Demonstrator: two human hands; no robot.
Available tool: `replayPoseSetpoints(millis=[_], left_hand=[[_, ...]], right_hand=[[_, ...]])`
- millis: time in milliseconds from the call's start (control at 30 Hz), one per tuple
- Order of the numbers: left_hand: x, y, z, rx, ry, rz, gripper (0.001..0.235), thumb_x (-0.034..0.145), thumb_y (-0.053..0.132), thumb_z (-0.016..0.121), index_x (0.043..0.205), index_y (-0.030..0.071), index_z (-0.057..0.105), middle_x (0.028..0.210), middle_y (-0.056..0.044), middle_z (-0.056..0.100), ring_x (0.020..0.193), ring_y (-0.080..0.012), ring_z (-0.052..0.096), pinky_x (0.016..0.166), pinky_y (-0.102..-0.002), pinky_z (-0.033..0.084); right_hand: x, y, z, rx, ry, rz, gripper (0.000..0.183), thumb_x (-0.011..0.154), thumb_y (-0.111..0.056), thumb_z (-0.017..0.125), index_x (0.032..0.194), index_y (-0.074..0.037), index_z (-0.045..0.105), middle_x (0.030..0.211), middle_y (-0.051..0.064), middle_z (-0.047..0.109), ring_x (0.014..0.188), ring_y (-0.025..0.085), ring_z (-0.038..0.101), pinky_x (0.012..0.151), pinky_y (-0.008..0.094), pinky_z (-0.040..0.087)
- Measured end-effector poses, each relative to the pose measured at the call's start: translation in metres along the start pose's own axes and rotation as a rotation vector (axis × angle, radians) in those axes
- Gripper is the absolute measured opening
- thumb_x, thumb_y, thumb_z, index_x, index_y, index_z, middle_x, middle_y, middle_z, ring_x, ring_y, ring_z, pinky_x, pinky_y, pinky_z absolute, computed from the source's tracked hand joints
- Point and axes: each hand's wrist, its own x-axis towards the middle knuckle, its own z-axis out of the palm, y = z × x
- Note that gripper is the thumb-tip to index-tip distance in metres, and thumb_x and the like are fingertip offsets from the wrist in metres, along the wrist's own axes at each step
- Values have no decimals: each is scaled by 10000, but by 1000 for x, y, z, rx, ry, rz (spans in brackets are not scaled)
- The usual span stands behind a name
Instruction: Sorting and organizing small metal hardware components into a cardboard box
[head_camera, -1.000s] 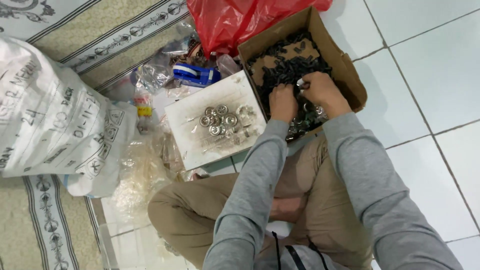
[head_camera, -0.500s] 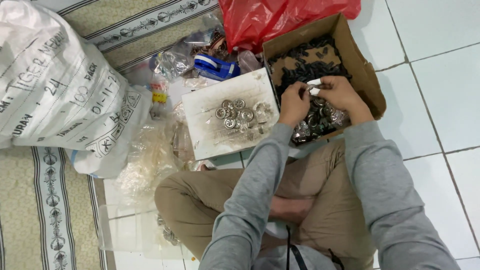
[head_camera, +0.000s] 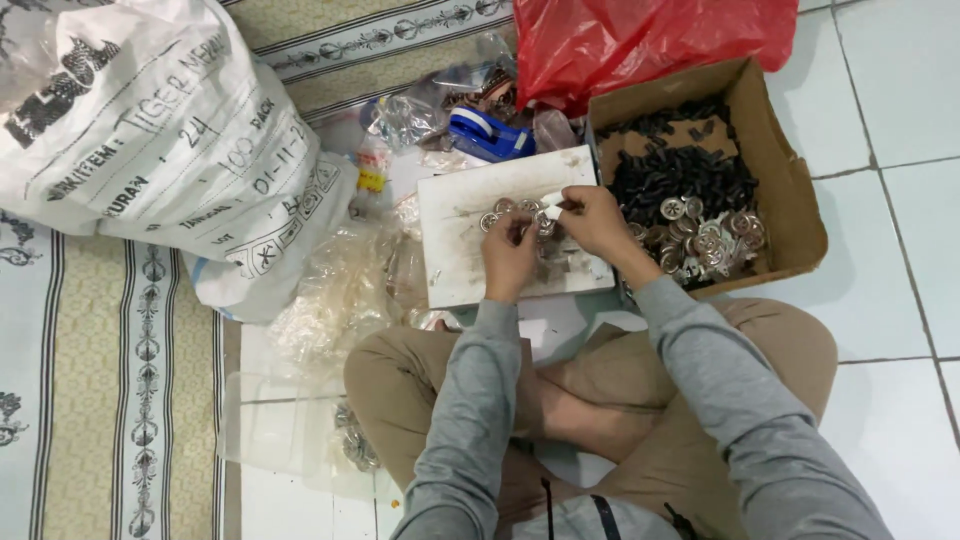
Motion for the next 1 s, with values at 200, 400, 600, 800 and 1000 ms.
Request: replayPoseSetpoints(millis=[200, 400, 600, 800, 1000], left_hand=[[-6, 0, -7, 473, 53, 335, 324, 886, -3, 667, 1206, -52, 686, 1085, -279, 697, 1109, -461, 661, 1010, -526, 504], [-24, 15, -1, 770, 175, 541, 435, 738, 89, 765, 1165, 21, 712, 1374, -239, 570, 1239, -474, 533, 1070, -565, 434], [-38, -7, 13, 903, 155, 442, 440, 891, 164, 667, 1317, 54, 646, 1482, -250, 495, 1410, -447, 418, 1127, -548, 353], [-55, -1, 9, 872, 22, 309, 624, 969, 215, 589, 1562, 113, 425, 1657, -293, 248, 1539, -512, 203, 1208, -666, 212], [-37, -8, -5, 901, 221, 173, 763, 950, 357, 600, 1556, -24, 335, 1616, -368, 238, 1512, -539, 230, 1222, -666, 190]], right_hand=[[7, 15, 17, -56, 123, -19, 282, 835, -91, 701, 1108, -51, 760, 879, 128, 746, 816, 248, 725, 693, 410, 562], [-15, -18, 2, -69, 159, -207, 312, 985, -13, 579, 1262, 99, 667, 1019, 294, 719, 936, 443, 706, 724, 531, 567], [-63, -87, -17, -225, 56, -274, 249, 909, 33, 551, 1106, -6, 699, 1096, 181, 738, 1113, 411, 637, 862, 506, 551], [-58, -69, -9, -554, -89, -423, 411, 832, -63, 575, 1234, -124, 635, 1187, 124, 693, 1321, 339, 533, 1029, 507, 423], [-80, -121, -17, -494, -166, -456, 657, 848, -98, 567, 1469, 86, 450, 1578, 341, 368, 1476, 542, 268, 1166, 652, 244]])
